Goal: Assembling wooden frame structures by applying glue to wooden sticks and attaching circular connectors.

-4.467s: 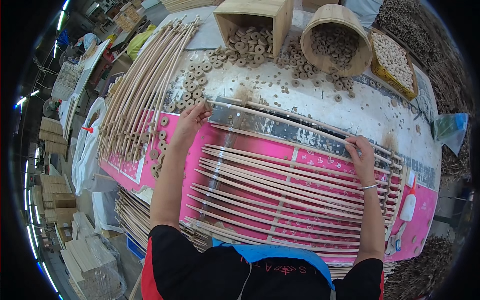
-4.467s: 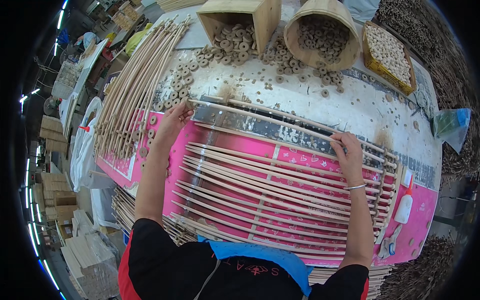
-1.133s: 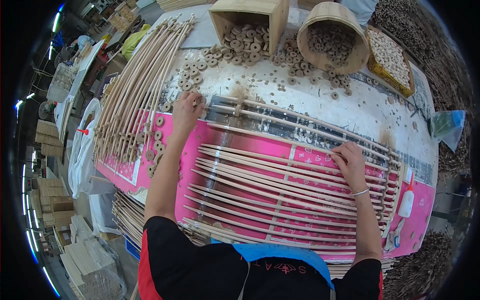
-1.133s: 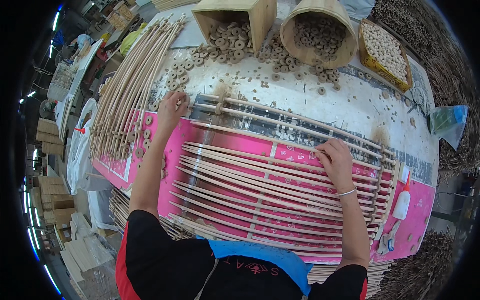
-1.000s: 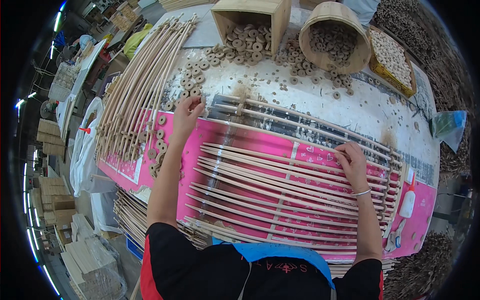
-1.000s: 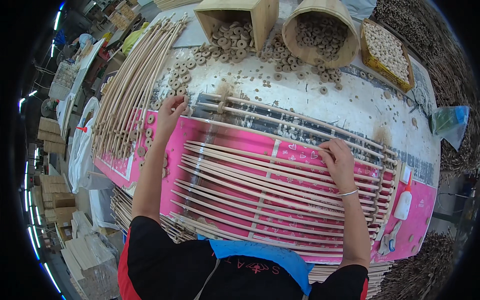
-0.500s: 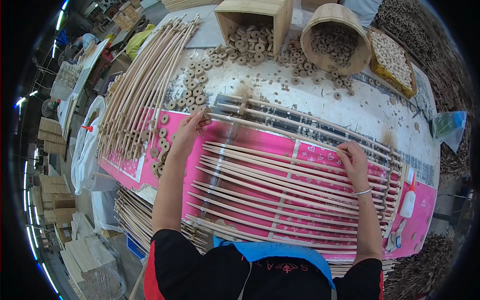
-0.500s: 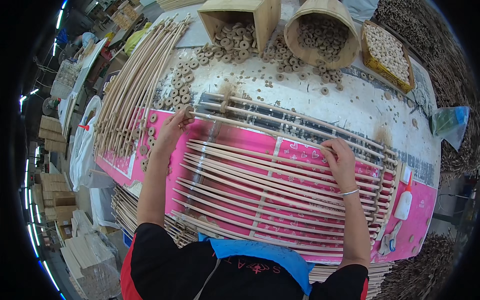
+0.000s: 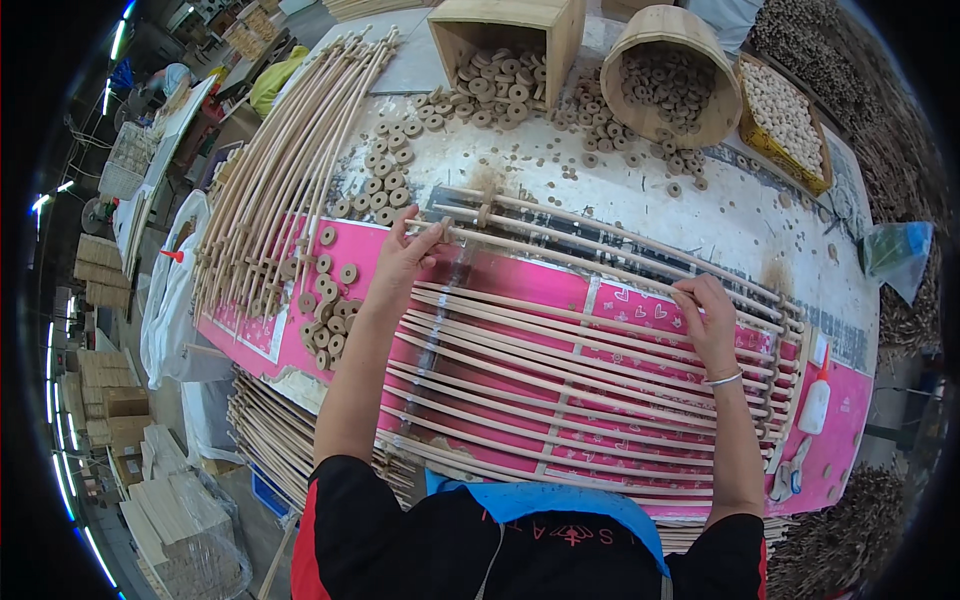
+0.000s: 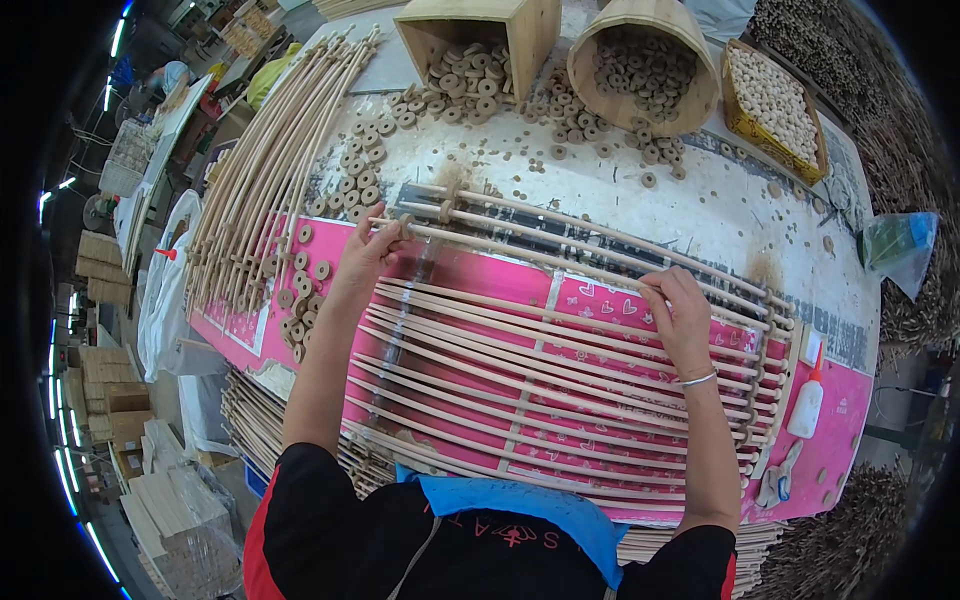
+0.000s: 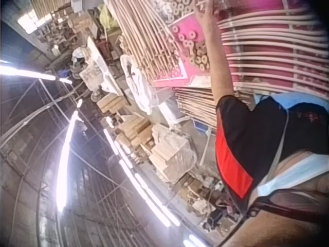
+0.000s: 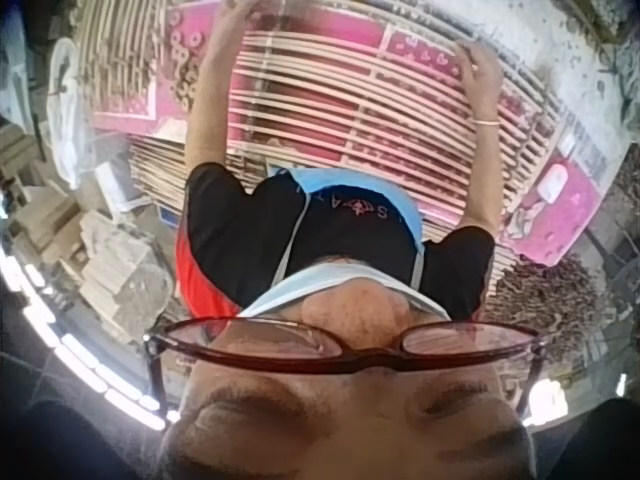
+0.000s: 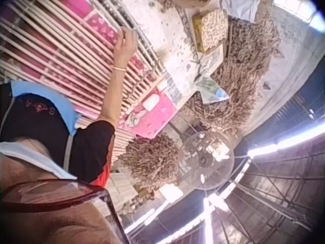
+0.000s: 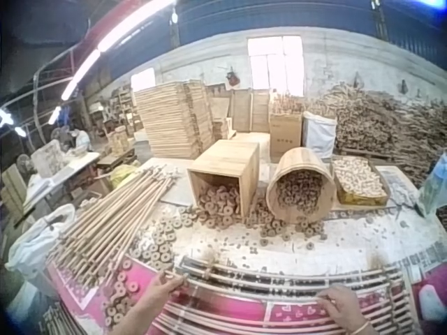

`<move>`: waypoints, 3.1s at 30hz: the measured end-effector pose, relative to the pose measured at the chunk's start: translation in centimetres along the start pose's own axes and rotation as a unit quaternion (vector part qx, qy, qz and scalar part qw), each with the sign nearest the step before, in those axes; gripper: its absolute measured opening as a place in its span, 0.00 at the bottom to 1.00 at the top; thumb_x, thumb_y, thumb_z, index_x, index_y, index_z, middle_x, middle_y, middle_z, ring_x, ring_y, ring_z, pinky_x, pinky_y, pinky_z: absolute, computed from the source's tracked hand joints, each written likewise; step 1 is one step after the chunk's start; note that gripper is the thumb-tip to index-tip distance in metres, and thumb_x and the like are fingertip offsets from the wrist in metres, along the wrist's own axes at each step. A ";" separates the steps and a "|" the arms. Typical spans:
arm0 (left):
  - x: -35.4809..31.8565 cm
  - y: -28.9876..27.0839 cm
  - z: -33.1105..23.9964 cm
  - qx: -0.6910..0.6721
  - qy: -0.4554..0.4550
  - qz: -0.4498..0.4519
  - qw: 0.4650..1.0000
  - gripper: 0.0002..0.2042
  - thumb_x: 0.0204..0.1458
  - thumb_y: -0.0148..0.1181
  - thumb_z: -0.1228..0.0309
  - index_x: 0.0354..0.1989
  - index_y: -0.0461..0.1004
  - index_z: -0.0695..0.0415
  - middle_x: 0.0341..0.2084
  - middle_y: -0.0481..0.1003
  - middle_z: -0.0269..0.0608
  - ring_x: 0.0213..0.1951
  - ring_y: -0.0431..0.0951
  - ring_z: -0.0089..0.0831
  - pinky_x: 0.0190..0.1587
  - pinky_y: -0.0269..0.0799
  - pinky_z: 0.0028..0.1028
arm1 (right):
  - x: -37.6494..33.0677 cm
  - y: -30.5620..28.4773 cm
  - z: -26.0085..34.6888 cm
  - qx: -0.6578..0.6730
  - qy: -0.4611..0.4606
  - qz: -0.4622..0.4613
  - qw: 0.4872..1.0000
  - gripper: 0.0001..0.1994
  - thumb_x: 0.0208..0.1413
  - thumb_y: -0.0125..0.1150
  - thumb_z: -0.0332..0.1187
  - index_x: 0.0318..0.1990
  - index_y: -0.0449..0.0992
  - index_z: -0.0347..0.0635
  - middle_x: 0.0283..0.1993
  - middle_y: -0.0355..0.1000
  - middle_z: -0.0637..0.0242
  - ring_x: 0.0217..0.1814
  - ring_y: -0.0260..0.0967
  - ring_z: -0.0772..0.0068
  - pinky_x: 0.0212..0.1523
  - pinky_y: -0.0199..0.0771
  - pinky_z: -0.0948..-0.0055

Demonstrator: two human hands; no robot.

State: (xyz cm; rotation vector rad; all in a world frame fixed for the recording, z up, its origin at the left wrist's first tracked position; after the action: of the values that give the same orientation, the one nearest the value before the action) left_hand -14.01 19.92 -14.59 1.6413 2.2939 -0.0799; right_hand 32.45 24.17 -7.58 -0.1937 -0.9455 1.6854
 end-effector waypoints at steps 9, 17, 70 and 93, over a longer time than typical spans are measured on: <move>1.0 0.6 0.9 0.002 0.003 0.026 1.000 0.37 0.66 0.66 0.69 0.78 0.49 0.55 0.43 0.81 0.39 0.41 0.82 0.25 0.37 0.72 0.21 | 0.2 -0.1 -1.0 -0.028 -0.018 0.002 0.999 0.08 0.57 0.70 0.33 0.38 0.78 0.41 0.36 0.76 0.60 0.40 0.75 0.53 0.43 0.74 0.60; 1.2 1.9 0.9 0.024 -0.008 0.021 0.999 0.41 0.65 0.67 0.71 0.80 0.46 0.58 0.45 0.81 0.39 0.40 0.80 0.22 0.35 0.68 0.18 | -0.7 -0.7 -2.2 -0.060 -0.003 -0.020 0.998 0.07 0.63 0.66 0.35 0.38 0.81 0.42 0.35 0.75 0.62 0.41 0.73 0.56 0.44 0.73 0.60; 4.9 -2.3 -6.6 0.641 0.277 -0.075 0.712 0.19 0.49 0.74 0.68 0.51 0.82 0.52 0.44 0.79 0.43 0.45 0.81 0.47 0.49 0.76 0.44 | -1.5 0.5 2.7 -0.096 -0.067 0.068 0.991 0.08 0.52 0.74 0.33 0.37 0.83 0.42 0.35 0.75 0.64 0.40 0.71 0.58 0.44 0.68 0.60; 4.1 -4.9 -4.7 0.490 0.270 -0.085 0.824 0.15 0.55 0.70 0.71 0.51 0.80 0.53 0.39 0.78 0.36 0.43 0.81 0.33 0.48 0.77 0.32 | -3.5 2.8 -0.3 0.050 0.059 0.108 0.991 0.06 0.61 0.68 0.28 0.40 0.78 0.36 0.34 0.71 0.59 0.37 0.71 0.58 0.38 0.71 0.64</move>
State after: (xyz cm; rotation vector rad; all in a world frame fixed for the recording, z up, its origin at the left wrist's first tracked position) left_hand -20.78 23.07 -11.99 2.0581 3.1029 -1.1533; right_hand 31.78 21.12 -10.85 -0.3351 -0.7701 1.8937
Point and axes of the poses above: each hand's wrist, its own x-axis towards the middle knuckle, its own y-axis out of the palm, z = x × y, the point moved 10 cm from there along x, towards the middle knuckle
